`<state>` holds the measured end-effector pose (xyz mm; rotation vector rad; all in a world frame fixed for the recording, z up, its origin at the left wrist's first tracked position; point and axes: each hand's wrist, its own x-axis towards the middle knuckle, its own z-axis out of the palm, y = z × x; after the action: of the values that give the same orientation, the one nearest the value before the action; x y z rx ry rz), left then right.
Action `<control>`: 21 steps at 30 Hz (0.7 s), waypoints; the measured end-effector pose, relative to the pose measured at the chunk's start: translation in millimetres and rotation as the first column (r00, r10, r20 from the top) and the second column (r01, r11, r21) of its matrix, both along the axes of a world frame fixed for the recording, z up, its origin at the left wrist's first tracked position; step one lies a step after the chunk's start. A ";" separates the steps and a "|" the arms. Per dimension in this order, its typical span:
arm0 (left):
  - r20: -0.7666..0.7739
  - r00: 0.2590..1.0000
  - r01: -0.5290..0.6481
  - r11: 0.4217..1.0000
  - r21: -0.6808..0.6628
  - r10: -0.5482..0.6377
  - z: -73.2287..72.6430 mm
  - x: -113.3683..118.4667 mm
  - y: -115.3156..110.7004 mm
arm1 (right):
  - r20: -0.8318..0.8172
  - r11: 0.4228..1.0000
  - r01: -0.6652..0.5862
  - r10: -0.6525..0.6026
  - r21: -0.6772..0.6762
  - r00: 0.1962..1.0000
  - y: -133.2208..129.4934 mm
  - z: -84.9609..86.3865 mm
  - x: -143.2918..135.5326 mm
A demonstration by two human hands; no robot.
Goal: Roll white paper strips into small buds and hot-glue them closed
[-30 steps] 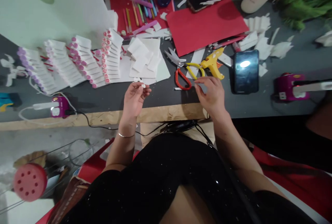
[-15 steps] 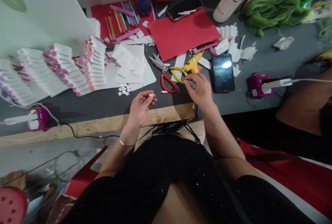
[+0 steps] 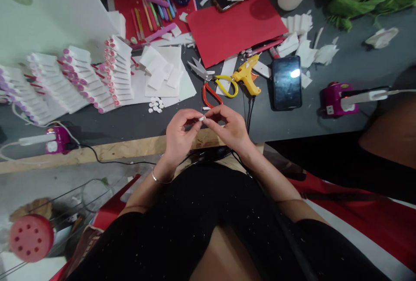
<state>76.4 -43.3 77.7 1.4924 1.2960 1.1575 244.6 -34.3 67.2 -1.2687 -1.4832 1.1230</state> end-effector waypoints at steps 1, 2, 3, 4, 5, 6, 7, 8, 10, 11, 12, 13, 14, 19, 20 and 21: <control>0.011 1.000 -0.001 1.000 -0.007 0.001 0.1 1.4 0.0 | -0.013 1.000 0.011 -0.011 -0.015 1.000 -0.5 0.5 0.7; 0.040 0.999 -0.003 0.999 -0.035 0.004 -0.2 2.7 0.0 | -0.037 0.999 0.021 -0.023 -0.040 0.999 -1.0 0.5 1.4; 0.080 0.997 -0.002 0.997 -0.078 0.008 -0.7 4.0 0.0 | -0.069 0.997 0.028 -0.033 -0.073 0.997 -1.6 0.1 1.9; 0.122 0.992 0.005 0.992 -0.124 0.011 -1.3 5.3 0.0 | -0.107 0.993 0.033 -0.045 -0.113 0.993 -2.1 -0.7 2.1; 0.161 0.987 0.012 0.986 -0.164 0.015 -1.9 6.4 0.0 | -0.147 0.987 0.035 -0.058 -0.155 0.987 -2.6 -1.8 2.2; 0.190 0.982 0.018 0.981 -0.193 0.020 -2.5 7.5 0.0 | -0.184 0.981 0.035 -0.072 -0.192 0.980 -3.0 -2.9 2.0; 0.210 0.977 0.023 0.977 -0.211 0.023 -3.0 8.5 -0.1 | -0.213 0.975 0.037 -0.085 -0.220 0.973 -3.5 -3.9 1.6; 0.225 0.974 0.027 0.975 -0.219 0.024 -3.4 9.5 -0.3 | -0.234 0.971 0.041 -0.098 -0.237 0.967 -4.0 -4.6 1.0; 0.246 0.969 0.037 0.972 -0.230 0.021 -3.8 11.4 -0.8 | -0.245 0.968 0.072 -0.132 -0.242 0.960 -5.0 -5.2 -0.3; 0.250 0.968 0.045 0.970 -0.238 0.017 -4.0 12.3 -1.1 | -0.235 0.967 0.095 -0.152 -0.237 0.960 -5.6 -5.1 -0.9; 0.252 0.968 0.050 0.968 -0.248 0.014 -4.2 13.2 -1.5 | -0.220 0.966 0.116 -0.168 -0.230 0.961 -6.3 -4.8 -1.3; 0.251 0.968 0.050 0.965 -0.258 0.017 -4.4 14.0 -1.8 | -0.203 0.966 0.132 -0.178 -0.221 0.963 -7.1 -4.6 -1.5; 0.249 0.968 0.043 0.963 -0.265 0.025 -4.7 14.9 -2.1 | -0.187 0.968 0.141 -0.181 -0.208 0.966 -8.1 -4.5 -1.5; 0.256 0.964 -0.009 0.974 -0.227 0.068 -4.5 19.1 -1.3 | -0.158 0.974 0.186 -0.205 -0.126 0.966 -14.3 -5.3 -1.0; 0.254 0.964 -0.013 0.975 -0.222 0.071 -3.6 19.9 -1.1 | -0.151 0.973 0.205 -0.220 -0.111 0.964 -15.6 -5.3 -1.1; 0.247 0.966 -0.020 0.976 -0.218 0.076 -2.4 20.7 -1.1 | -0.145 0.971 0.220 -0.232 -0.094 0.962 -16.8 -5.2 -1.2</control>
<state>97.1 -44.4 75.3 1.1219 1.2414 1.1584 243.5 -51.1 61.9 -1.3347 -1.1585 1.1075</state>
